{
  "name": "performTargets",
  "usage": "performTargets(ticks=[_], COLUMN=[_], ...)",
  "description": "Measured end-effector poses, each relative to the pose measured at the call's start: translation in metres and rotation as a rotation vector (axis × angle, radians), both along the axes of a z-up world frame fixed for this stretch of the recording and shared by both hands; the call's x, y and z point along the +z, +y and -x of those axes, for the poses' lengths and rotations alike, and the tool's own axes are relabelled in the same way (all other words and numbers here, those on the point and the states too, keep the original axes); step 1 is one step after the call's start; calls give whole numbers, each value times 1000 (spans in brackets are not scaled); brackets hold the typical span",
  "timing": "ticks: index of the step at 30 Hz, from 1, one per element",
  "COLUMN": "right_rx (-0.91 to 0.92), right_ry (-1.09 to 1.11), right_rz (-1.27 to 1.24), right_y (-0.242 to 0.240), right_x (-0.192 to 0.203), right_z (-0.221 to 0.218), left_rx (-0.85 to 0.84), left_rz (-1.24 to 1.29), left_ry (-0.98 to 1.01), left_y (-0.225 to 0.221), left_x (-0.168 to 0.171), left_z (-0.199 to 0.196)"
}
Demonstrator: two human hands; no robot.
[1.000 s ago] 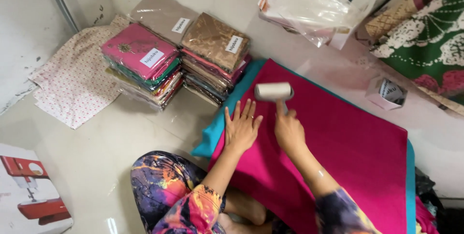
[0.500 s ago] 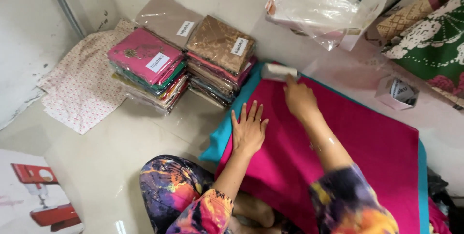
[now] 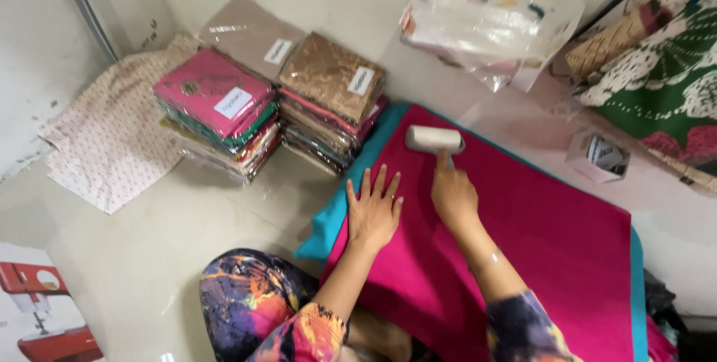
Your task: Cleaning a garment with a lint roller, folding it, and placing it into a plastic bag for packaging.
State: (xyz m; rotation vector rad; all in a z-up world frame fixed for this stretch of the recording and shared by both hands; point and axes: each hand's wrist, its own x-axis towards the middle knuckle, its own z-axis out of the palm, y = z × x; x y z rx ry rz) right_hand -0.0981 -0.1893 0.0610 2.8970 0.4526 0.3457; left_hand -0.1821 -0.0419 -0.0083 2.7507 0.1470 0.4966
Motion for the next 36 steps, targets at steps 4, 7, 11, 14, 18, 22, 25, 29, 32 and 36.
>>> performTargets(ticks=[4,7,11,14,18,22,25,29,32,36], right_rx=[-60,-67,-10,25,-2,-90,-133,-218,-322,-432], right_ry=[202,273,237,-38,187,160,212,328,357,322], right_rz=[-172,-152,14,53,-37,-150,-183,-76,18,22], right_y=[5,-7,-11,2,13,19,7,-28,-65,-110], right_x=[-5,14,40,21,5,-5,20,73,82,57], right_z=[-57,-43,65,111,47,-31,-24,73,120,84], left_rx=[-8,1,-74,-193,-220,-139,-116,-121,-101,-104], left_rz=[19,64,145,247,193,30,-48,-67,-78,-79], left_ry=[16,6,-86,-144,-69,-4,-7,35,10,32], left_y=[0,2,6,4,6,3,5,6,4,4], left_x=[-6,-5,14,22,17,0,-6,-5,-4,-5], left_z=[3,0,6,12,10,1,-2,0,1,-1])
